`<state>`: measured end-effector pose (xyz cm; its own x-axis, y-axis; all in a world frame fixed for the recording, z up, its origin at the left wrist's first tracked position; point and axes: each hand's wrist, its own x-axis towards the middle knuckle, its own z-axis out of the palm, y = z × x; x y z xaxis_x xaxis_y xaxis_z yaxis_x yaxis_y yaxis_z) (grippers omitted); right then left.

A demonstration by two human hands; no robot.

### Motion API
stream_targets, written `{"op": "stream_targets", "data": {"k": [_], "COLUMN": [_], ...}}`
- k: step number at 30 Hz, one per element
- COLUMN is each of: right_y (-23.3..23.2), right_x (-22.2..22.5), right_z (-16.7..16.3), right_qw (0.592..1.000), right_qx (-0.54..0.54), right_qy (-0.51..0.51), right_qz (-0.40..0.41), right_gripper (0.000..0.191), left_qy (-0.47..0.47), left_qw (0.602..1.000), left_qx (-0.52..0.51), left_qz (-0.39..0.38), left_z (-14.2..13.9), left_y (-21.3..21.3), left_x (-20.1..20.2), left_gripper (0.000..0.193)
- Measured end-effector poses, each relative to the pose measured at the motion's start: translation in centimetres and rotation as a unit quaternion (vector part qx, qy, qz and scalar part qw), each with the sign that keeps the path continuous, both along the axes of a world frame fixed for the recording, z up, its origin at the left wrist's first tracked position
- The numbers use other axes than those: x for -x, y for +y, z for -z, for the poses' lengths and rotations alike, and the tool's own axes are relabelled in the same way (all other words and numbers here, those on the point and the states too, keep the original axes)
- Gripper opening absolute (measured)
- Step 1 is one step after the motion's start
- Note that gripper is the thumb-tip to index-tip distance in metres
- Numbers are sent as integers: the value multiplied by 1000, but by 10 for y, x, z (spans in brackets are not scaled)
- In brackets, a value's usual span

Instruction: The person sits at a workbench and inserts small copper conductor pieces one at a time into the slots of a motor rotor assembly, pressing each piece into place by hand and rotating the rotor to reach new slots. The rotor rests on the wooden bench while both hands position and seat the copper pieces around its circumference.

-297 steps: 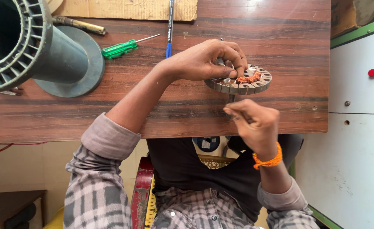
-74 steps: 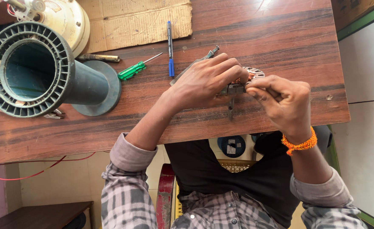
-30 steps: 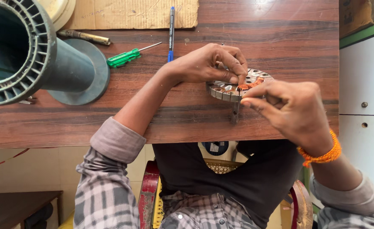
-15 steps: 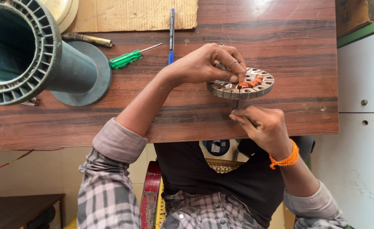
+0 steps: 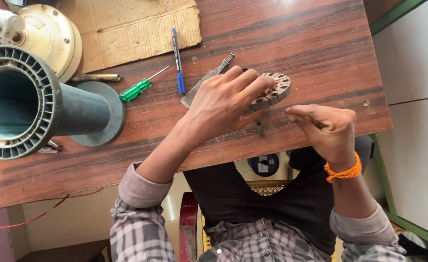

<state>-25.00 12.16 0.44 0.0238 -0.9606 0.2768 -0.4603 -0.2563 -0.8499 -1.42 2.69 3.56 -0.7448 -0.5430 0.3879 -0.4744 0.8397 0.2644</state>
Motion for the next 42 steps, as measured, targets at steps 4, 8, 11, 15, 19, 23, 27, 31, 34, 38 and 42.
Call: {"op": "stream_targets", "data": {"k": [4,8,11,15,19,23,27,31,34,38,42], "right_y": [-4,-10,-20,-33,-43,-44,-42,-40,-41,-41,-45], "right_x": [0,-7,-14,-20,-21,-18,-15,-13,-11,-9,-9], "right_z": [-20,-37,-46,-49,-49,-49,-49,-48,-47,-46,-47], "right_qw": [998,993,987,981,981,982,985,983,981,979,979], "right_qx": [22,55,92,120,128,114,92,99,106,109,107], "right_qy": [53,108,126,135,118,116,118,120,128,129,128], "right_qz": [10,-12,-41,-71,-91,-100,-86,-96,-102,-111,-119], "right_gripper": [10,11,10,10,11,12,14,14,16,17,15], "left_qy": [-11,-6,-26,-5,-16,-30,-36,-37,-34,-28,-28], "left_qw": [1000,1000,999,997,996,993,994,995,995,996,993], "left_qx": [-1,19,27,75,88,110,105,96,91,86,117], "left_qz": [-19,-1,5,8,-3,-16,-12,-8,-6,-3,-2], "left_z": [1,1,2,3,4,5,4,2,1,1,4], "left_y": [1,-3,-2,-1,0,2,2,1,-1,-1,-2], "left_x": [-3,-4,-4,-5,-7,-7,-7,-8,-10,-10,-8], "left_gripper": [51,51,51,46,45,42,50,56,53,50,47]}}
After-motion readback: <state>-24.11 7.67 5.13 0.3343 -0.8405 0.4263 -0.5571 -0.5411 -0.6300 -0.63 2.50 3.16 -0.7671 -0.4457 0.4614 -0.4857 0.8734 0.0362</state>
